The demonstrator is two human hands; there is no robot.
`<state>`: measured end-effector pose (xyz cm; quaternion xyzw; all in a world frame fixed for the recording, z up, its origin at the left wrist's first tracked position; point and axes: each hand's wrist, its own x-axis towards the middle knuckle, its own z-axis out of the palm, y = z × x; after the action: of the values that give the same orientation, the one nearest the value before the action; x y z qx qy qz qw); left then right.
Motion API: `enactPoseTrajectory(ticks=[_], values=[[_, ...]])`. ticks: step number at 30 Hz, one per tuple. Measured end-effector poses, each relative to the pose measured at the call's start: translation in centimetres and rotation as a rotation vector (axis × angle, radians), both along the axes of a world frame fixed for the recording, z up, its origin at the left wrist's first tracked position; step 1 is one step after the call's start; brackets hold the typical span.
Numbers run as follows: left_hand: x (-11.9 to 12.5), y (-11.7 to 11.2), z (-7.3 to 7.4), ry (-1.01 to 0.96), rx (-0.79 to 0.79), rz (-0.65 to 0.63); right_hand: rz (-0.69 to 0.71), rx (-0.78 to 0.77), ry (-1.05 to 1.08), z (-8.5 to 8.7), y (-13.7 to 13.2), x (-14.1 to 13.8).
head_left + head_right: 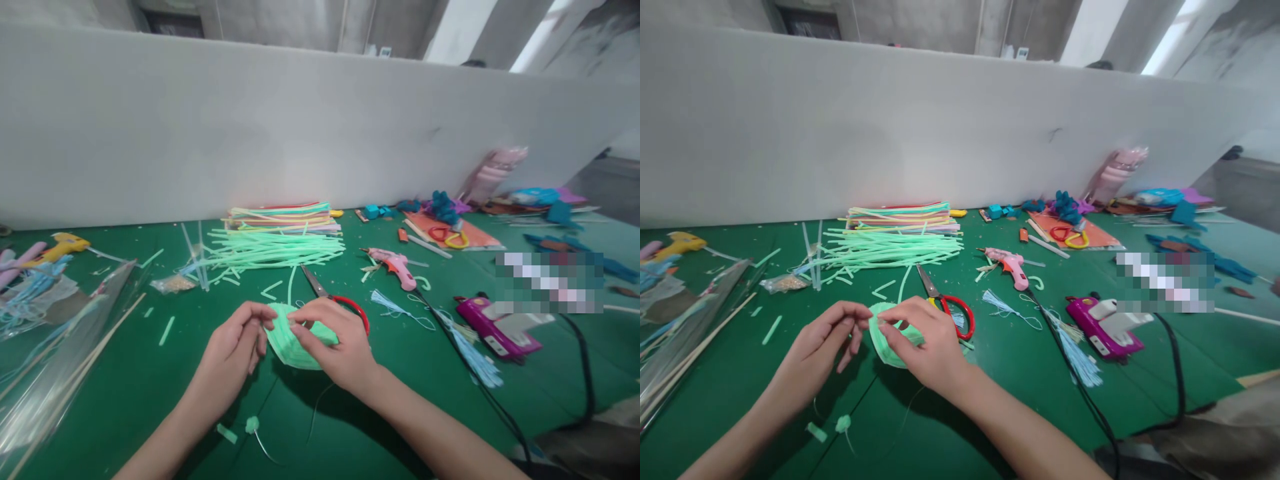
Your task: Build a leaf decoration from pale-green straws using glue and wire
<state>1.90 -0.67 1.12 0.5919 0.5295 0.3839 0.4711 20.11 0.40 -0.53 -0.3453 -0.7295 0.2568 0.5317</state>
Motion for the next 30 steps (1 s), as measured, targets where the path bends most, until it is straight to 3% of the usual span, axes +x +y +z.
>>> enactPoseTrajectory(ticks=[2, 4, 11, 15, 23, 30], values=[[0.04, -0.1, 0.11, -0.074, -0.116, -0.034, -0.007, 0.068, -0.018, -0.07, 0.16, 0.2], [0.17, -0.27, 0.26, -0.08, -0.121, -0.061, 0.003, 0.109, -0.048, -0.15, 0.27, 0.31], [0.28, -0.22, 0.0, 0.309, 0.264, 0.047, 0.023, 0.19, -0.118, -0.56, 0.56, 0.41], [0.25, -0.13, -0.34, 0.398, 0.371, 0.033, 0.016, 0.207, -0.168, -0.71, 0.78, 0.45], [0.05, 0.01, -0.21, 0.27, 0.214, 0.031, -0.007, 0.038, -0.031, -0.6, 0.36, -0.03], [0.04, 0.4, -0.17, 0.174, 0.06, -0.018, -0.024, 0.037, -0.001, -0.69, 0.11, -0.36]])
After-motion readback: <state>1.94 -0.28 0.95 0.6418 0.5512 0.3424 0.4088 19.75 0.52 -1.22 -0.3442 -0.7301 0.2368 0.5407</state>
